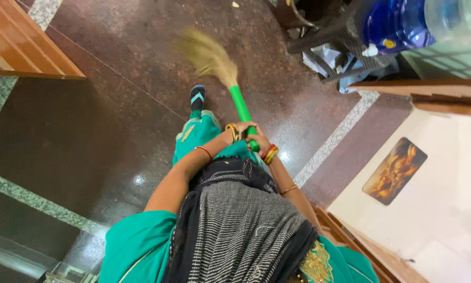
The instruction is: The person sweeps the tile floor with a broom, gathering dust and paper debris into a pile and pushing it through a doorway.
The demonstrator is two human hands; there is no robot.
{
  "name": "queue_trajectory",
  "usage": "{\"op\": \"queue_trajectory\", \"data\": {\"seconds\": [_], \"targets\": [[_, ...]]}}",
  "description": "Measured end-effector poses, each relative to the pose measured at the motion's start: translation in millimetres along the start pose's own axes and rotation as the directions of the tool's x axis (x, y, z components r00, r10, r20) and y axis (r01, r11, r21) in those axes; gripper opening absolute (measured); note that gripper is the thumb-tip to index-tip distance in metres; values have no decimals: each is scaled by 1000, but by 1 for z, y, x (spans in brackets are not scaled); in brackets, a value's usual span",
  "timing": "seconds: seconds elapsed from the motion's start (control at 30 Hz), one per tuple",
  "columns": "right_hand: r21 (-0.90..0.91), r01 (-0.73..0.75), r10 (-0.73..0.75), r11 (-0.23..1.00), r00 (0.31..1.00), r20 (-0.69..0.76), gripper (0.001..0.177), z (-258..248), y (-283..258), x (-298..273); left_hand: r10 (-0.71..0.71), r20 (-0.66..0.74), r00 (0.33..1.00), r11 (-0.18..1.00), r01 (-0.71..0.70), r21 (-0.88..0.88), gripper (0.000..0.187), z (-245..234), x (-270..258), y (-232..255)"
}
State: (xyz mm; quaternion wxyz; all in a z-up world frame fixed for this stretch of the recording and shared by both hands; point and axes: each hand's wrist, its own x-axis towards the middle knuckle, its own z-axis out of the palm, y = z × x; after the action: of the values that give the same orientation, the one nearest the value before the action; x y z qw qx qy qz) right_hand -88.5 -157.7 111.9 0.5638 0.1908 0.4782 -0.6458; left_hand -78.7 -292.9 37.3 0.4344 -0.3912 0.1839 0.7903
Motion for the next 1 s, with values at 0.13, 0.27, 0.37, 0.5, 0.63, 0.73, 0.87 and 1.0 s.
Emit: {"op": "queue_trajectory", "data": {"seconds": [0.13,0.27,0.37,0.5,0.63,0.73,0.87,1.0], "targets": [[-258,100,-134,961,984,-120,78,58,-14,57,248,7,969,968,-249,39,45,-43,-35,53],[-296,172,-188,940,982,-26,109,100,-17,76,516,-33,856,856,-515,42,43,-67,-85,69],[-401,292,-211,868,949,233,115,108,-31,80,515,22,857,855,-512,-81,44,-78,-113,68],[-406,242,-116,881,943,311,110,128,-50,111,522,-126,843,833,-536,-134,44,-102,-123,89],[-370,2,104,929,958,268,90,158,-91,175,348,-309,885,882,-421,-213,40,-133,-112,144],[-257,-134,196,957,952,235,73,170,-123,211,314,-383,869,905,-396,-156,37,-139,-110,192],[67,-122,103,990,967,233,67,167,-149,233,256,-505,824,967,-223,127,41,-110,-112,255],[61,-14,7,998,992,126,69,172,-173,255,458,-370,808,882,-362,301,40,-99,-115,299]]}}
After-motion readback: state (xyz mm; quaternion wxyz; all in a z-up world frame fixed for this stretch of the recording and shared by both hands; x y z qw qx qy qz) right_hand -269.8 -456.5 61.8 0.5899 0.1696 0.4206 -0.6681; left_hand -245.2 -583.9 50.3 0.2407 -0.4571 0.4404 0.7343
